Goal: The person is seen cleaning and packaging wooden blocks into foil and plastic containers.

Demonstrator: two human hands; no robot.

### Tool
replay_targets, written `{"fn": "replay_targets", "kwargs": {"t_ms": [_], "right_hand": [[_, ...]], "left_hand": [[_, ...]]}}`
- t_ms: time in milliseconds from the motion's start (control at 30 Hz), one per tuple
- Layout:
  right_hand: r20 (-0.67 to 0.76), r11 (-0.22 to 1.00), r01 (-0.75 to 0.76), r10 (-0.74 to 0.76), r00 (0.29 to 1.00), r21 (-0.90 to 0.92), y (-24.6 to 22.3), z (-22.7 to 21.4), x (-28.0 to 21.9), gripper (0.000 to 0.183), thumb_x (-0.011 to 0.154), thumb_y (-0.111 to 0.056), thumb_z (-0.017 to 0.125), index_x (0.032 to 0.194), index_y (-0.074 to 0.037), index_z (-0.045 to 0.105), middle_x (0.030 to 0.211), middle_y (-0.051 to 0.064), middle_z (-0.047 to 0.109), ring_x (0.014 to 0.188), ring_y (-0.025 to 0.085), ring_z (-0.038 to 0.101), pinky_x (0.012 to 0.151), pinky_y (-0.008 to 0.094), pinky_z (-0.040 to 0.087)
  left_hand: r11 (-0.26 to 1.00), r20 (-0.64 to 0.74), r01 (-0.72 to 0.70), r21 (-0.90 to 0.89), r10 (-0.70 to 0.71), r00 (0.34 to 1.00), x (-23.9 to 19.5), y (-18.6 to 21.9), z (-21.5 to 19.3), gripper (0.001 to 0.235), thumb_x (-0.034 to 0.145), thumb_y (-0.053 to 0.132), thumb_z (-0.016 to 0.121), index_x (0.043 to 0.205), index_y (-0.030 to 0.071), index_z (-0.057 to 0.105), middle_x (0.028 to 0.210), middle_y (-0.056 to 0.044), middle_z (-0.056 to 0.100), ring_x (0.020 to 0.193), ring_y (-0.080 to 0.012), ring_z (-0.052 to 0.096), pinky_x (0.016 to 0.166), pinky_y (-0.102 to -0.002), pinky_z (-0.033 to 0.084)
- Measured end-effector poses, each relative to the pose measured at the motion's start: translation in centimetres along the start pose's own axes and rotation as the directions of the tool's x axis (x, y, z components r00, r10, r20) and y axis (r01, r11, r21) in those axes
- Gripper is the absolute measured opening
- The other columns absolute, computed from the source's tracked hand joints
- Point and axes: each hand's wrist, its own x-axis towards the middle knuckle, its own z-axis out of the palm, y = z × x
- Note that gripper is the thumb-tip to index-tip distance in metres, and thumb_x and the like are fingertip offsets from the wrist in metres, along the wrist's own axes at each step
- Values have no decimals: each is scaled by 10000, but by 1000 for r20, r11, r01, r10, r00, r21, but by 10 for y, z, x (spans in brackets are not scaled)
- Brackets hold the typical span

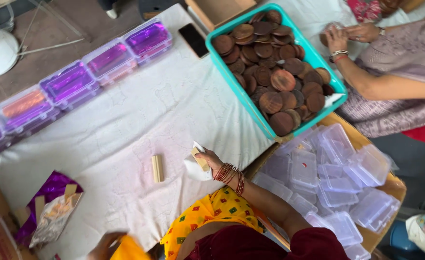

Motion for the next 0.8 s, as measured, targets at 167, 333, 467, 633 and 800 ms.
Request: {"fn": "replay_targets", "kwargs": {"t_ms": [167,333,467,633,800], "right_hand": [[-70,999,26,-29,997,-39,-17,-16,-19,553,908,-166,645,1432,-46,518,1130,72,662,1000,187,693,822,348,605],[-69,994,107,-107,992,1,-18,-60,-28,524,906,-203,648,1391,-44,527,1039,81,678,878,192,692,738,352,595],[-129,991,131,-130,983,-4,-35,-49,-56,518,897,-225,657,1358,-17,544,1011,116,707,829,211,707,708,359,602],[-190,990,136,-130,973,22,-26,-54,-52,530,879,-210,685,1350,2,568,1070,110,718,896,196,728,752,348,616],[-145,995,92,-85,986,38,-23,-40,-23,512,878,-205,673,1348,-40,554,1056,93,704,899,190,724,744,349,623]], "left_hand": [[915,333,-147,-375,281,900,118,267,0,635,588,-83,676,1201,67,611,933,-66,694,799,-126,621,696,-285,559],[776,490,-131,-617,510,707,164,360,94,242,935,40,469,1138,27,599,898,-111,672,613,-175,659,480,-268,572],[762,713,32,-647,590,380,141,398,50,294,957,123,403,1157,10,587,1057,-161,734,772,-196,758,512,-258,580],[424,447,-151,-893,800,-399,100,411,-35,676,993,585,585,1455,96,518,1537,-134,458,1481,-234,379,1279,-475,265],[565,567,-44,-824,821,-75,93,276,-24,676,964,648,590,1369,106,591,1583,-173,446,1557,-299,335,1336,-487,128]]}}
